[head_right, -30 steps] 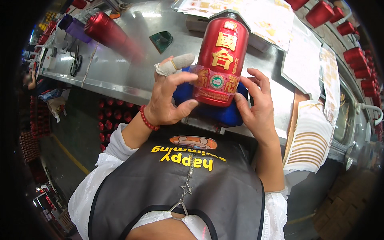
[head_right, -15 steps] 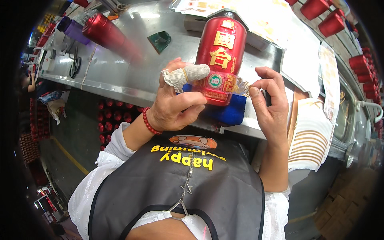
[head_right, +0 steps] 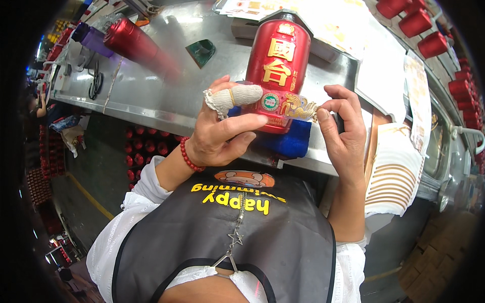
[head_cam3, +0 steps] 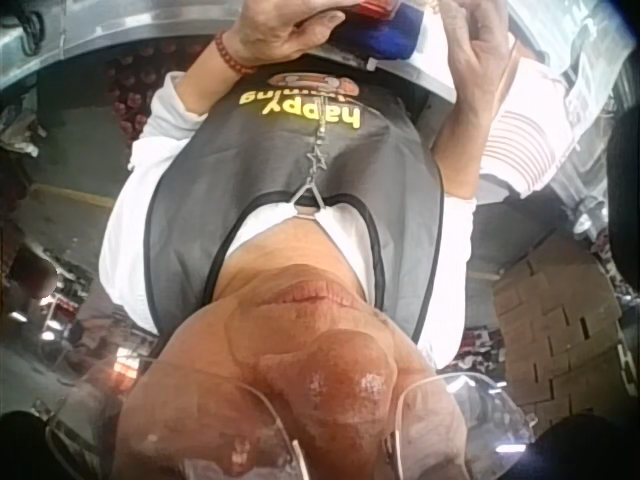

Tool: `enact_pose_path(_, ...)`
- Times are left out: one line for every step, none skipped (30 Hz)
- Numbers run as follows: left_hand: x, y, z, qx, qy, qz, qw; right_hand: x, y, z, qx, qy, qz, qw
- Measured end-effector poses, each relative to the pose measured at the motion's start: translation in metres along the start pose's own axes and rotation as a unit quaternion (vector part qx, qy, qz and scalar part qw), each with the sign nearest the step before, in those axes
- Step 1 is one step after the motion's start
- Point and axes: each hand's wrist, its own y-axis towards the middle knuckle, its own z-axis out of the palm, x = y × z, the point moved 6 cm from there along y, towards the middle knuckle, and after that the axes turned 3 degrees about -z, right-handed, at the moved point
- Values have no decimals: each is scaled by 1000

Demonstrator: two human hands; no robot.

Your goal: The person applies gold decorative stickers to a red cylindrical container, using a green plastic scraper to smooth each label and a wooden stick to press edges. The person handles multiple red containers and sticker sheets on a metal workbench.

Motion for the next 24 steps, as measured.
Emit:
enact_pose_path(0, -1, 0, -2, 10, 9, 1000, 0, 0, 0, 1, -5, 0, 1000)
enact_pose_path(1, -2, 0, -4, 19, 19, 1000, -1, 0, 0, 1, -10, -1, 1000)
enact_pose_path(2, -4, 1, -6, 29, 28, 999, -1, -1, -1, 2, -17, -1, 1000)
enact_pose_path(3, -5, 0, -15, 25, 33, 999, -1, -1, 0, 3, -24, 0, 1000)
enact_pose_path(4, -7, 0, -24, 22, 37, 999, -2, -2, 0, 4, -30, -1, 1000)
enact_pose_path(5, -8, -1, -33, 19, 40, 998, 2, -1, -3, -20, -80, -23, 996)
enact_pose_path(5, -9, -3, -40, 12, 37, 998, 8, -1, -5, -45, -130, -45, 990)
enact_pose_path(5, -9, -4, -47, 6, 34, 998, 14, -1, -5, -68, -179, -68, 979)
enact_pose_path(5, -10, -6, -55, 0, 30, 998, 22, -5, -4, -79, -208, -114, 968)
enact_pose_path(5, -10, -6, -54, 6, 22, 998, 28, -10, 5, -62, -190, -154, 968)
enact_pose_path(4, -9, -5, -49, 7, 16, 999, 33, -20, 17, -49, -176, -187, 965)
enact_pose_path(5, -8, -6, -47, 12, 8, 999, 39, -24, 29, -32, -157, -224, 961)
enact_pose_path(5, -9, -5, -48, 27, 13, 998, 45, -23, 40, -34, -151, -227, 962)
enact_pose_path(7, -11, -5, -52, 43, 18, 998, 47, -23, 42, -17, -173, -236, 956)
enact_pose_path(8, -14, -4, -56, 59, 24, 996, 49, -22, 44, -1, -195, -244, 950)
enact_pose_path(9, -15, -4, -56, 69, 30, 996, 50, -23, 45, 13, -217, -252, 943)
enact_pose_path(10, -16, -3, -56, 78, 35, 995, 52, -24, 44, 19, -224, -259, 939)
enact_pose_path(10, -18, -2, -56, 88, 40, 994, 53, -25, 44, 25, -231, -266, 936)
enact_pose_path(10, -19, -3, -56, 85, 33, 994, 52, -25, 42, 23, -219, -267, 938)
enact_pose_path(11, -19, -3, -57, 80, 28, 995, 52, -25, 40, 20, -211, -267, 940)
enact_pose_path(10, -19, -4, -58, 74, 23, 995, 52, -24, 38, 17, -202, -267, 942)
enact_pose_path(9, -19, -5, -60, 68, 13, 996, 52, -23, 38, 14, -203, -265, 943)
enact_pose_path(7, -20, -6, -60, 61, 1, 996, 52, -23, 39, 10, -204, -261, 944)
enact_pose_path(7, -21, -7, -61, 54, -11, 997, 51, -24, 40, 7, -204, -258, 944)
